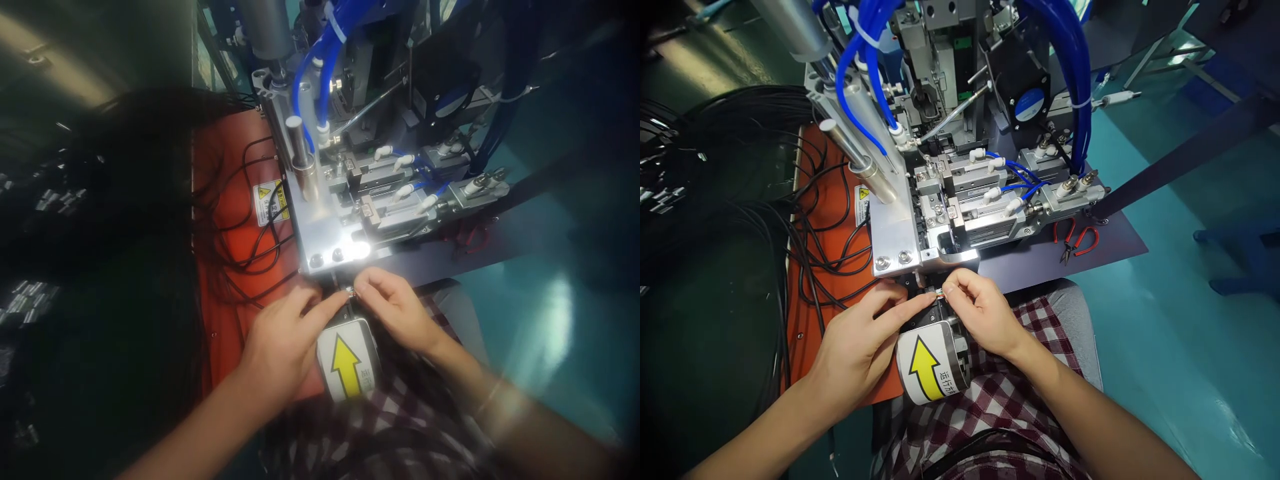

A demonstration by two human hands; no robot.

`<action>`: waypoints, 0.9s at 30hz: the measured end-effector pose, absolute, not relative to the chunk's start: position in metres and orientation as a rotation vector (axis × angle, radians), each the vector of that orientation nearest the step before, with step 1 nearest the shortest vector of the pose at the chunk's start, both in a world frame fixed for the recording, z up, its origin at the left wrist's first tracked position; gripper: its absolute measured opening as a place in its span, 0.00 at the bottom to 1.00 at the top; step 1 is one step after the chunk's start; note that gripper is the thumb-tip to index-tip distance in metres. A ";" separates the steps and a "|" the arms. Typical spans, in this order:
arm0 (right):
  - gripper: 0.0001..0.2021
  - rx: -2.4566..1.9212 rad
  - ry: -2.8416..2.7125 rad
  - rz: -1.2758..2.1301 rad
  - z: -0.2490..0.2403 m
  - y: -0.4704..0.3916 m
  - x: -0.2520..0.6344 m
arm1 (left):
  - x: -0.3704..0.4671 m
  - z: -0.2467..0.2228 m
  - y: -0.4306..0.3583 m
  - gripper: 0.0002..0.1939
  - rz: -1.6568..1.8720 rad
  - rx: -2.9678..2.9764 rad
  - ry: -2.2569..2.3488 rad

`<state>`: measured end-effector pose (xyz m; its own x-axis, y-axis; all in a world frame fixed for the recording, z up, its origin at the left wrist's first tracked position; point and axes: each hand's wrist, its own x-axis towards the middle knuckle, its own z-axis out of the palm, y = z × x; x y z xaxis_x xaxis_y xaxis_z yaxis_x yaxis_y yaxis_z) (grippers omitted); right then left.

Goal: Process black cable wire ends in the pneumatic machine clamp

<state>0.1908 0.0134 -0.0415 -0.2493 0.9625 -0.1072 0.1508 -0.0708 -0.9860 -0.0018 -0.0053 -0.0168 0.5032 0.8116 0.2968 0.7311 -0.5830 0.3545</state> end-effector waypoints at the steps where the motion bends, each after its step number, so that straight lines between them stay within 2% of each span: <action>1: 0.11 -1.251 -1.468 1.401 -0.042 0.014 0.191 | -0.003 -0.016 -0.004 0.19 0.666 2.553 1.291; 5: 0.11 -1.270 -1.471 1.387 -0.042 0.013 0.192 | -0.004 -0.012 -0.002 0.16 0.671 2.547 1.239; 13: 0.11 -1.293 -1.640 1.243 -0.040 0.013 0.195 | -0.006 -0.012 -0.004 0.17 0.645 2.642 1.244; 19: 0.12 -1.264 -1.454 1.390 -0.044 0.011 0.192 | -0.003 -0.004 -0.004 0.14 0.638 2.745 1.266; 27: 0.11 -1.233 -1.432 1.389 -0.047 0.008 0.191 | -0.001 -0.006 -0.005 0.14 0.708 2.757 1.206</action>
<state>0.1906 0.0085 -0.0470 -0.2295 0.9689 -0.0926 0.1224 -0.0657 -0.9903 -0.0013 -0.0048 -0.0061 0.5911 0.7070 0.3884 0.6840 -0.6945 0.2232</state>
